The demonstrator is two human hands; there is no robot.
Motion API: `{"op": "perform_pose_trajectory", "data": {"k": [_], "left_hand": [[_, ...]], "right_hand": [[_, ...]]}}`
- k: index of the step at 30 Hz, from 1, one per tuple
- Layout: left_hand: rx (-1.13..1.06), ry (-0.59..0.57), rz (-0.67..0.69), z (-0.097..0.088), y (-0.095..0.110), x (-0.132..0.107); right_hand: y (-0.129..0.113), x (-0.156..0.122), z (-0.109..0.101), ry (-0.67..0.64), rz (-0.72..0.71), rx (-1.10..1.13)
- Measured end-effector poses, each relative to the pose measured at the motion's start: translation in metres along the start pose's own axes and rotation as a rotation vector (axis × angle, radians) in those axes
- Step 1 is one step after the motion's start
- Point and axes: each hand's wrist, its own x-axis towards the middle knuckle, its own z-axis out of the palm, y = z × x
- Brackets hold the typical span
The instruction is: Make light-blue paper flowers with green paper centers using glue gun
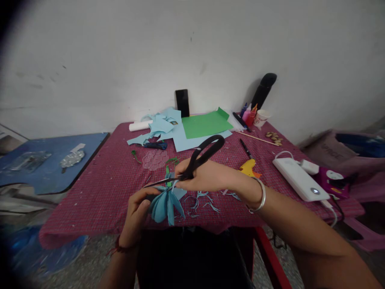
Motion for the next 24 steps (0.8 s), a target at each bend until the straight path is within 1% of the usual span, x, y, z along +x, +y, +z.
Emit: {"op": "perform_pose_trajectory", "data": {"k": [3, 8, 11, 14, 19, 24], "left_hand": [[-0.008, 0.001, 0.006, -0.0003, -0.0010, 0.0015], [0.020, 0.037, -0.007, 0.0027, -0.0001, 0.0026], [0.039, 0.041, -0.006, 0.0048, 0.0028, 0.0032], [0.057, 0.029, 0.020, 0.0056, 0.0039, 0.0028], [0.031, 0.005, 0.020, 0.0025, 0.0002, -0.0014], [-0.017, -0.034, 0.084, 0.0006, -0.0002, -0.0005]], "right_hand": [[0.0003, 0.0001, -0.0001, 0.000, -0.006, 0.004], [0.0012, -0.0020, -0.0013, -0.016, -0.029, -0.009], [0.0017, -0.0033, -0.0009, 0.013, -0.049, -0.010], [0.0017, -0.0032, 0.0014, 0.017, -0.062, -0.004], [0.0021, -0.0029, 0.0043, -0.029, -0.062, 0.022], [0.0027, -0.0037, 0.0052, -0.013, -0.058, 0.012]]}}
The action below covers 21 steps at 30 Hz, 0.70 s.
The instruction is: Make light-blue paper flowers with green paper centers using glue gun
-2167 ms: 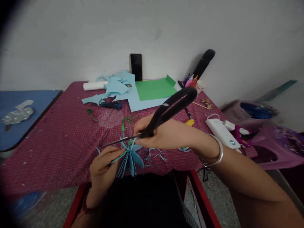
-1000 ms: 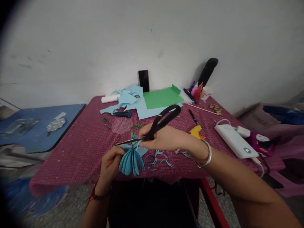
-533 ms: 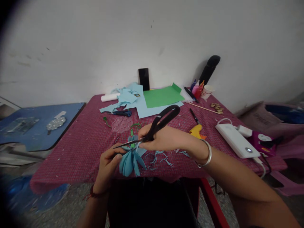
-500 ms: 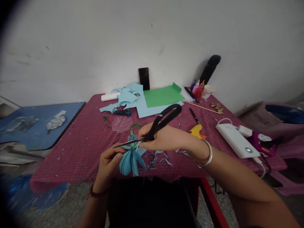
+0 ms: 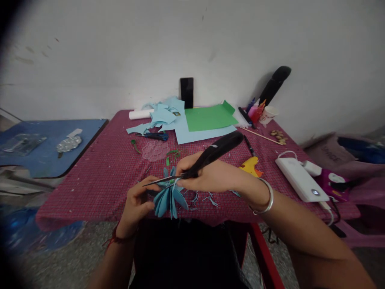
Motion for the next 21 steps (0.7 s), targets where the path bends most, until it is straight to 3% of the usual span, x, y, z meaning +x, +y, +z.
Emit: {"op": "perform_pose_trajectory", "data": {"k": [14, 21], "left_hand": [[0.056, -0.025, -0.002, 0.008, 0.007, 0.001], [0.266, -0.004, 0.145, 0.016, 0.008, 0.000]], "right_hand": [[0.000, -0.002, 0.004, 0.012, -0.033, -0.019], [-0.005, -0.008, -0.003, -0.028, -0.029, -0.073]]}}
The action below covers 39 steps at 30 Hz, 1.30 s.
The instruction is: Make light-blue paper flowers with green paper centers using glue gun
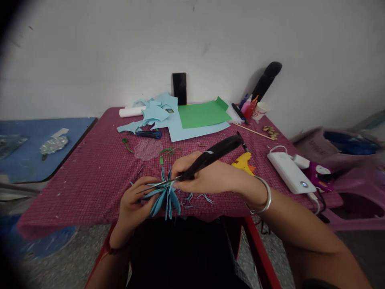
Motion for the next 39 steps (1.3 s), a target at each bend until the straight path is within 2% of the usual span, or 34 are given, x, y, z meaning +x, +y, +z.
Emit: {"op": "perform_pose_trajectory", "data": {"k": [5, 14, 17, 20, 23, 26, 28, 32, 35, 37, 39], "left_hand": [[0.162, 0.032, 0.050, 0.001, 0.006, -0.006], [0.294, 0.028, 0.139, 0.002, 0.011, -0.015], [0.299, 0.049, 0.101, 0.007, 0.015, -0.022], [0.302, 0.074, 0.129, 0.017, 0.021, -0.027], [0.331, 0.119, 0.198, 0.027, 0.026, -0.030], [0.307, 0.105, 0.178, 0.037, 0.031, -0.035], [0.282, 0.085, 0.162, 0.043, 0.033, -0.038], [0.289, 0.073, 0.194, 0.056, 0.033, -0.042], [0.317, 0.052, 0.244, 0.067, 0.030, -0.045], [0.334, 0.041, 0.269, 0.074, 0.029, -0.047], [0.350, 0.042, 0.286, 0.079, 0.028, -0.048]], "right_hand": [[-0.006, -0.002, -0.007, -0.043, -0.073, -0.027], [-0.014, -0.011, -0.011, -0.135, -0.162, -0.057], [-0.019, -0.020, -0.003, -0.094, -0.163, -0.235], [-0.017, -0.033, 0.012, -0.010, -0.226, -0.406], [-0.013, -0.050, 0.028, 0.083, -0.235, -0.409], [-0.013, -0.068, 0.042, 0.163, -0.130, -0.258], [-0.016, -0.080, 0.052, 0.234, -0.002, -0.089], [-0.023, -0.102, 0.073, 0.388, 0.418, 0.251], [-0.023, -0.115, 0.086, 0.436, 0.713, 0.509], [-0.022, -0.121, 0.094, 0.486, 0.814, 0.614], [-0.021, -0.122, 0.101, 0.566, 0.829, 0.730]]}}
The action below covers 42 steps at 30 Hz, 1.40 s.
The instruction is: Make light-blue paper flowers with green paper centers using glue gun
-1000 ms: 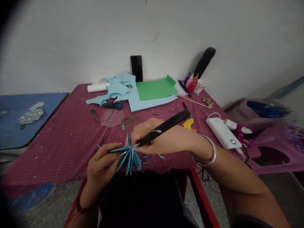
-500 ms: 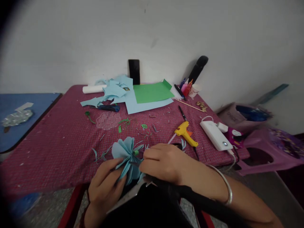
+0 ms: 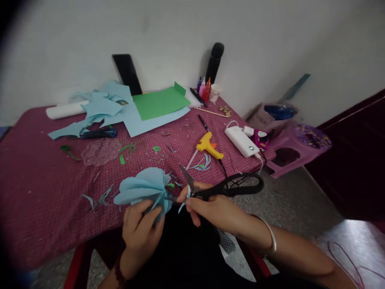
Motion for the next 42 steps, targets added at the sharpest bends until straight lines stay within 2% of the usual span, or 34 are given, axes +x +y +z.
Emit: {"op": "perform_pose_trajectory", "data": {"k": [4, 6, 12, 24, 28, 32, 38, 42], "left_hand": [[0.041, 0.052, 0.032, 0.008, 0.002, 0.002], [0.070, 0.085, 0.048, 0.010, 0.004, 0.005], [0.118, 0.097, 0.064, 0.012, 0.005, 0.010], [0.090, 0.076, 0.070, 0.013, 0.001, 0.000], [0.019, 0.107, -0.012, 0.012, 0.001, 0.002], [-0.042, 0.119, -0.098, 0.005, 0.001, 0.006], [-0.085, 0.021, -0.178, -0.018, 0.000, 0.006], [0.003, 0.096, -0.257, -0.031, 0.001, 0.008]], "right_hand": [[0.005, 0.001, 0.013, 0.028, 0.057, 0.354], [0.004, -0.001, 0.018, 0.055, 0.055, 0.424], [-0.002, -0.012, 0.028, 0.009, -0.016, 0.347], [0.007, -0.005, 0.042, 0.120, -0.127, 0.371], [0.005, -0.006, 0.042, 0.123, -0.131, 0.316], [0.001, -0.006, 0.044, 0.112, -0.156, 0.236], [0.001, -0.005, 0.055, 0.010, -0.202, 0.322], [-0.006, -0.004, 0.061, -0.078, -0.207, 0.349]]}}
